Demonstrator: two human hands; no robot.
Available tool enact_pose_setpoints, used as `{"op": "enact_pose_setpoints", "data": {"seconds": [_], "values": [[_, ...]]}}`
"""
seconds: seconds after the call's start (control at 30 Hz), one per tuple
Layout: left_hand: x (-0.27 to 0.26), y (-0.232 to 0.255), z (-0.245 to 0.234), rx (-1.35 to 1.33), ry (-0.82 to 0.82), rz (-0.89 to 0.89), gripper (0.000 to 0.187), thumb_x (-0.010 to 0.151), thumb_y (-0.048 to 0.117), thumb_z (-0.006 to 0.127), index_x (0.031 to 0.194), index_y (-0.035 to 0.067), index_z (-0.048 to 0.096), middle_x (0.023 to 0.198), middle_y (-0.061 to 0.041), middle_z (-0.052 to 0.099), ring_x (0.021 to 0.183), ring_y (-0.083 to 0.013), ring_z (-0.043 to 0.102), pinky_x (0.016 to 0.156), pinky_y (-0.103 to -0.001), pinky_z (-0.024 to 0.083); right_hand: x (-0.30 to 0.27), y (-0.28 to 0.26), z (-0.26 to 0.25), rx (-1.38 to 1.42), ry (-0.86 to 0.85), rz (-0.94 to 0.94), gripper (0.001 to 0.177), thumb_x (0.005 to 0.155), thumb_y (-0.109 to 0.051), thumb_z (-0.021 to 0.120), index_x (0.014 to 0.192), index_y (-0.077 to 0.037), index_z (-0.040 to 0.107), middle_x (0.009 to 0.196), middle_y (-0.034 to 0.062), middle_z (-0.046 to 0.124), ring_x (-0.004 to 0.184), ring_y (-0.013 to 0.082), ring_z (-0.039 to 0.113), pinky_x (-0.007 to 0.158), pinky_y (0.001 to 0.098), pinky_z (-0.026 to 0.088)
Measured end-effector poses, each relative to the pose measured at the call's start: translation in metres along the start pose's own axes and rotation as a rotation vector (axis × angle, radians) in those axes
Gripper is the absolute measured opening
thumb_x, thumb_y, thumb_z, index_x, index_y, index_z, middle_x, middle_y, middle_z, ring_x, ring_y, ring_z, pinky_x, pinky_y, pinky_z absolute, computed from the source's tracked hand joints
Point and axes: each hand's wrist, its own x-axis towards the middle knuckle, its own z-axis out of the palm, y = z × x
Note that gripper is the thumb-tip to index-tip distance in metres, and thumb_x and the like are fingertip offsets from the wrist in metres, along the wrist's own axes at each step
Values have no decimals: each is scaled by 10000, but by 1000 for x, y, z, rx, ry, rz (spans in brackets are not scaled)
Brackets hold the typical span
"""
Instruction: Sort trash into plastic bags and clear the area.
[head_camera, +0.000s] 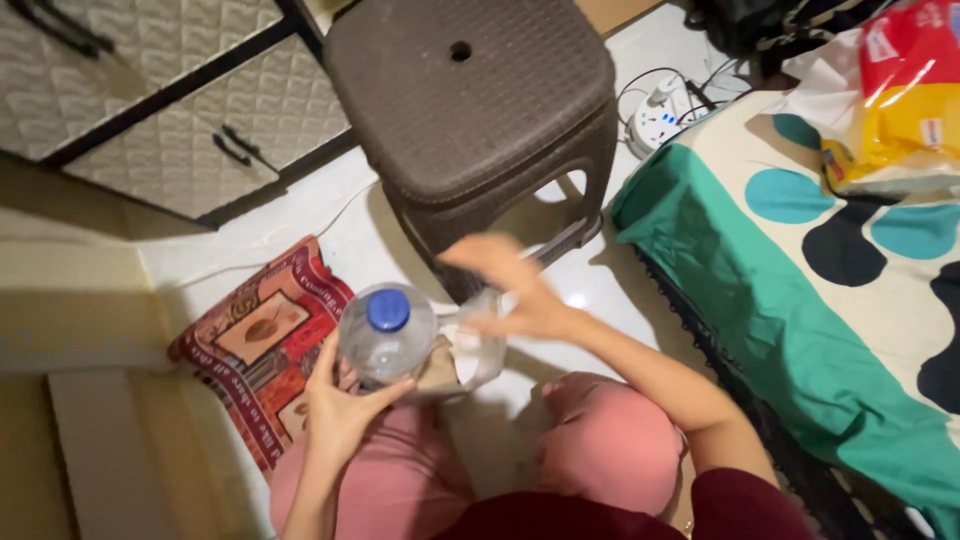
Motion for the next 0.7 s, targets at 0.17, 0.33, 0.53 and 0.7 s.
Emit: {"op": "enact_pose_setpoints", "data": {"seconds": [0.17, 0.33, 0.53, 0.7], "values": [[-3, 1, -2, 123, -44, -13, 1043, 516, 6, 950, 1441, 1, 467, 1304, -173, 658, 1175, -234, 666, 1018, -392, 563, -71, 157, -35, -275, 816, 289, 534, 840, -30, 762, 1319, -97, 536, 1348, 106, 482, 1267, 263, 508, 1061, 387, 456], [-9, -4, -4, 100, -64, -6, 1080, 487, 24, 952, 1452, 11, 467, 1336, -154, 644, 1187, -224, 655, 1022, -396, 548, -88, 223, -41, -241, 653, 376, 1049, 725, 17, 753, 1614, -12, 196, 1604, 235, 317, 1490, 416, 325, 1219, 502, 264], [-19, -39, 6, -7, -35, -73, 1094, 477, 16, 946, 1464, 35, 476, 1322, -148, 656, 1171, -235, 664, 990, -392, 558, -80, 187, -29, -265, 581, 573, 914, 791, -142, 827, 1560, -65, 339, 1474, 192, 491, 1344, 355, 506, 1126, 419, 441], [-21, -63, 12, 135, -40, 108, 1093, 450, 83, 986, 1421, -16, 495, 1311, -168, 652, 1179, -237, 649, 976, -380, 546, -91, 171, 17, -155, 377, 438, 794, 813, -141, 796, 1509, -53, 425, 1502, 218, 496, 1394, 390, 492, 1148, 447, 430]]}}
